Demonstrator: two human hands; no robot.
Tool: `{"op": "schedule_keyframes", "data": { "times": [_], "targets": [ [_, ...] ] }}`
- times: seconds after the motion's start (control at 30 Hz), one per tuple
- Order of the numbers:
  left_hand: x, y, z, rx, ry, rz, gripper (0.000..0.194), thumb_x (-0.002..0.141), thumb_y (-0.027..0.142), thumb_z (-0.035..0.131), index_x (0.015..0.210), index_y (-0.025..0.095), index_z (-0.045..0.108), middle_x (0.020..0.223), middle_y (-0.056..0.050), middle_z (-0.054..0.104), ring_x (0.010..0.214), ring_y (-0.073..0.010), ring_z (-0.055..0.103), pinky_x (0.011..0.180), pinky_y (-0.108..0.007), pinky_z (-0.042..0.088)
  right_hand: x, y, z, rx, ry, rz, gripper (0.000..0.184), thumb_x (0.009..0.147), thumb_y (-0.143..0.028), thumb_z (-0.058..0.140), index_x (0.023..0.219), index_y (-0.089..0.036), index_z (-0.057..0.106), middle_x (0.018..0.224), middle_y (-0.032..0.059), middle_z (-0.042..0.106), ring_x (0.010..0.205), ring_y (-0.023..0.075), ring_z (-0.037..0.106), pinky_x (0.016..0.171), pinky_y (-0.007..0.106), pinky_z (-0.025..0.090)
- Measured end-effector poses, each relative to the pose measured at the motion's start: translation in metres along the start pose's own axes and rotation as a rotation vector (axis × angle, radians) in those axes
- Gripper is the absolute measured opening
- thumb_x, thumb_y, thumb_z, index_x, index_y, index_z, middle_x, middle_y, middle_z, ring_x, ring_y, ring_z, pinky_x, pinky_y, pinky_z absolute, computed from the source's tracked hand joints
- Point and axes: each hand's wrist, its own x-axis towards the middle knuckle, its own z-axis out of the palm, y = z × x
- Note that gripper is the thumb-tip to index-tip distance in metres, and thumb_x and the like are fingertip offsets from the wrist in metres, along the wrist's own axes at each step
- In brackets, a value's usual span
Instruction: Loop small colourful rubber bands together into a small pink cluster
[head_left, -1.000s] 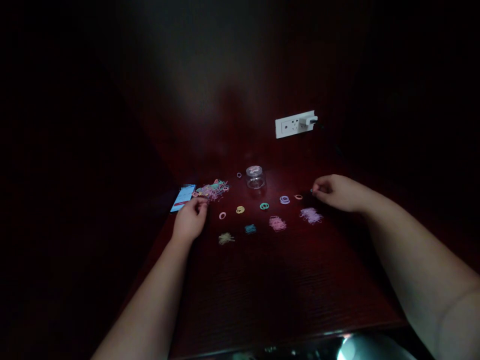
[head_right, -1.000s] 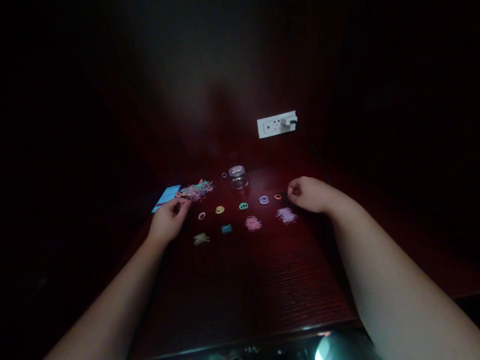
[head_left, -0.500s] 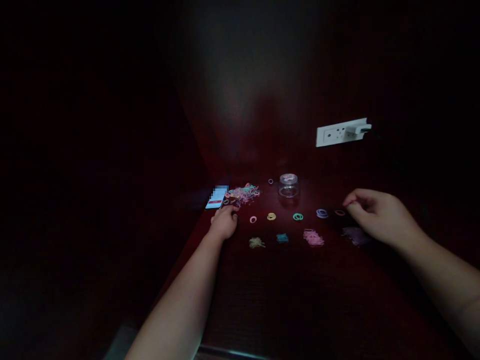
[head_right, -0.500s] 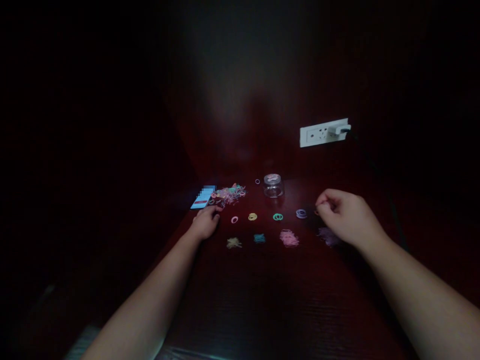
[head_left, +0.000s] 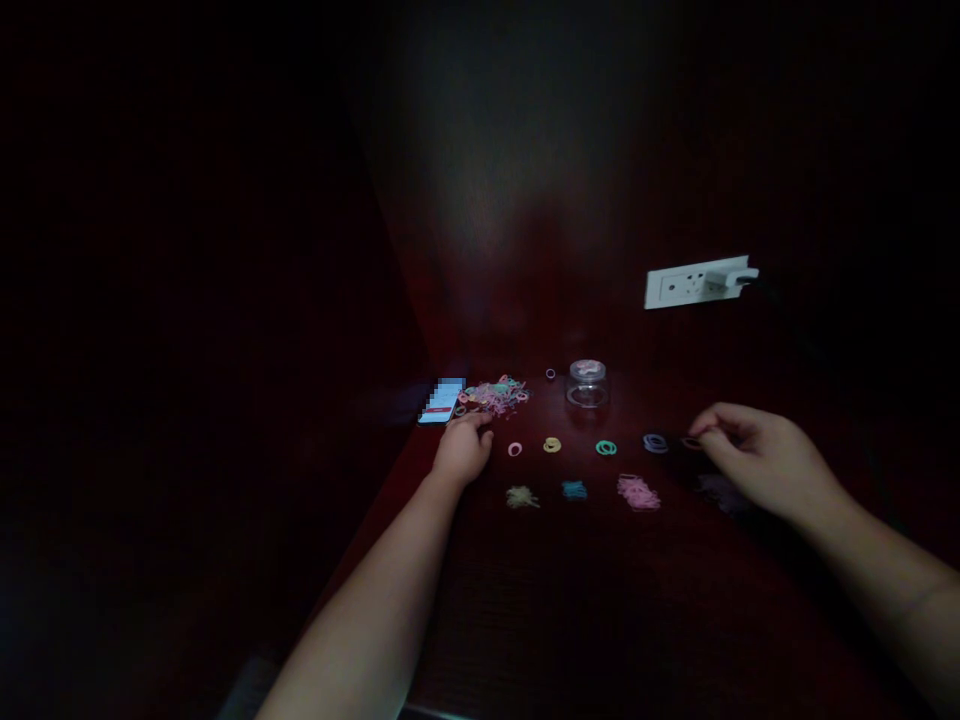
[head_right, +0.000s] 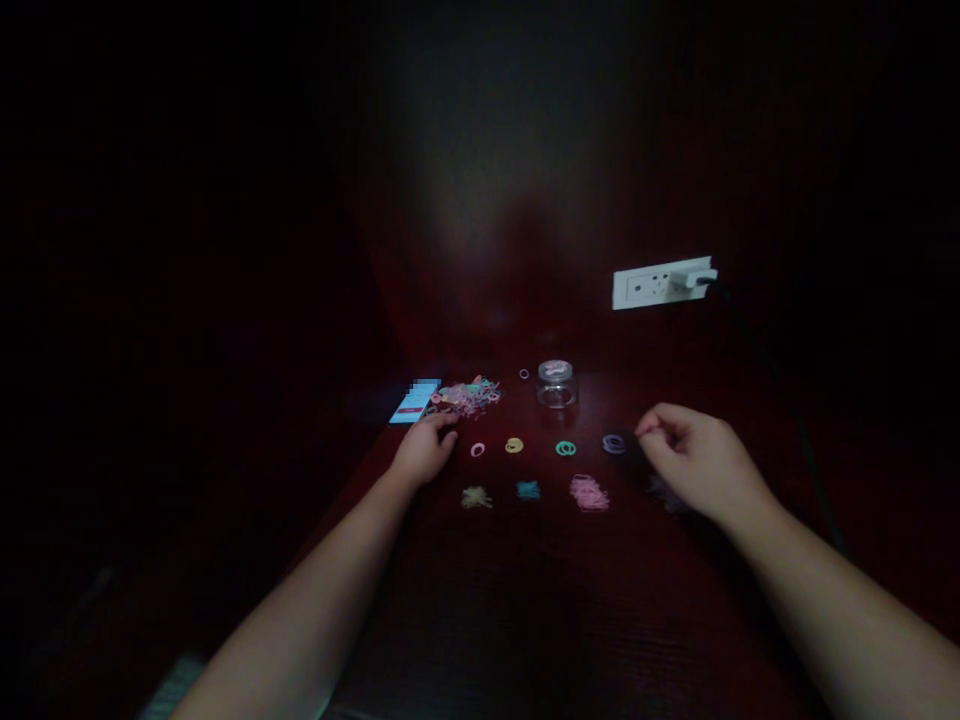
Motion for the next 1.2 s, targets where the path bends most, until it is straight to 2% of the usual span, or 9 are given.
{"op": "schedule_keyframes", "data": {
  "times": [0.23, 0.43, 0.57, 0.7, 0.77, 0.83, 0.93, 1.0, 1.2],
  "targets": [
    [-0.004, 0.024, -0.001, -0.281, 0.174, 0.171, 0.008, 0.087, 0.025, 0.063, 0.091, 0.023, 0.07, 0.096, -0.002, 0.076, 0.091, -0.0177, 0.072, 0.087, -0.03, 0.056, -0.005, 0.0, 0.011, 0.037, -0.061, -0.115, 0.019, 0.083, -0.034, 0.051, 0.078, -0.02, 0.063, 0.056, -0.001, 0.056, 0.045, 0.0146, 0.05, 0.044, 0.026, 0.038],
    [-0.009, 0.032, 0.002, -0.444, 0.27, 0.229, 0.013, 0.085, 0.024, 0.067, 0.097, 0.022, 0.061, 0.093, -0.001, 0.077, 0.091, -0.0164, 0.073, 0.082, -0.029, 0.056, -0.009, -0.01, 0.029, -0.021, -0.096, -0.293, 0.016, 0.085, -0.026, 0.051, 0.083, -0.02, 0.066, 0.062, -0.0004, 0.06, 0.055, 0.0153, 0.056, 0.053, 0.026, 0.043],
    [-0.014, 0.042, -0.001, -0.477, 0.278, 0.303, 0.013, 0.085, 0.022, 0.068, 0.097, 0.022, 0.062, 0.093, -0.001, 0.078, 0.09, -0.0166, 0.074, 0.085, -0.03, 0.057, -0.016, -0.024, 0.041, -0.054, -0.098, -0.413, 0.015, 0.088, -0.027, 0.054, 0.09, -0.019, 0.067, 0.06, -0.0019, 0.054, 0.054, 0.0146, 0.053, 0.056, 0.027, 0.044],
    [-0.023, 0.063, 0.0, -0.485, 0.276, 0.396, 0.01, 0.086, 0.022, 0.067, 0.096, 0.022, 0.063, 0.093, -0.002, 0.078, 0.089, -0.0171, 0.075, 0.084, -0.03, 0.058, -0.021, -0.039, 0.056, -0.054, -0.079, -0.515, 0.022, 0.089, -0.026, 0.059, 0.107, -0.018, 0.068, 0.071, 0.001, 0.058, 0.065, 0.0171, 0.059, 0.066, 0.03, 0.047],
    [-0.028, 0.074, 0.002, -0.473, 0.272, 0.438, 0.011, 0.086, 0.023, 0.067, 0.096, 0.022, 0.064, 0.093, -0.002, 0.078, 0.089, -0.0175, 0.075, 0.084, -0.03, 0.059, -0.022, -0.046, 0.063, -0.024, -0.073, -0.526, 0.028, 0.088, -0.025, 0.061, 0.115, -0.02, 0.066, 0.075, 0.0016, 0.059, 0.066, 0.017, 0.058, 0.063, 0.029, 0.047],
    [-0.033, 0.085, 0.005, -0.452, 0.265, 0.474, 0.012, 0.086, 0.023, 0.068, 0.097, 0.022, 0.064, 0.093, -0.002, 0.078, 0.09, -0.0182, 0.075, 0.085, -0.032, 0.059, -0.021, -0.053, 0.067, 0.001, -0.043, -0.536, 0.026, 0.088, -0.024, 0.062, 0.114, -0.021, 0.067, 0.077, 0.002, 0.06, 0.066, 0.0168, 0.057, 0.061, 0.028, 0.046],
    [-0.039, 0.094, 0.007, -0.457, 0.253, 0.497, 0.013, 0.086, 0.023, 0.068, 0.098, 0.023, 0.064, 0.093, -0.002, 0.078, 0.09, -0.0186, 0.075, 0.085, -0.032, 0.059, -0.019, -0.059, 0.067, 0.027, -0.018, -0.549, 0.013, 0.091, -0.023, 0.058, 0.096, -0.021, 0.07, 0.073, 0.002, 0.058, 0.066, 0.0163, 0.056, 0.061, 0.028, 0.044],
    [-0.042, 0.096, 0.008, -0.492, 0.242, 0.496, 0.013, 0.086, 0.022, 0.068, 0.097, 0.023, 0.064, 0.092, -0.002, 0.078, 0.089, -0.0181, 0.075, 0.084, -0.032, 0.06, -0.019, -0.06, 0.065, 0.036, -0.005, -0.554, 0.015, 0.093, -0.023, 0.056, 0.087, -0.02, 0.069, 0.072, 0.0023, 0.058, 0.065, 0.016, 0.055, 0.061, 0.028, 0.044],
    [-0.047, 0.102, 0.006, -0.575, 0.209, 0.463, 0.016, 0.084, 0.021, 0.07, 0.098, 0.023, 0.063, 0.094, -0.002, 0.078, 0.089, -0.0176, 0.075, 0.084, -0.031, 0.06, -0.026, -0.054, 0.062, 0.015, -0.002, -0.588, 0.011, 0.089, -0.022, 0.059, 0.095, -0.021, 0.068, 0.068, -0.0001, 0.054, 0.061, 0.0151, 0.052, 0.06, 0.027, 0.043]
  ]
}}
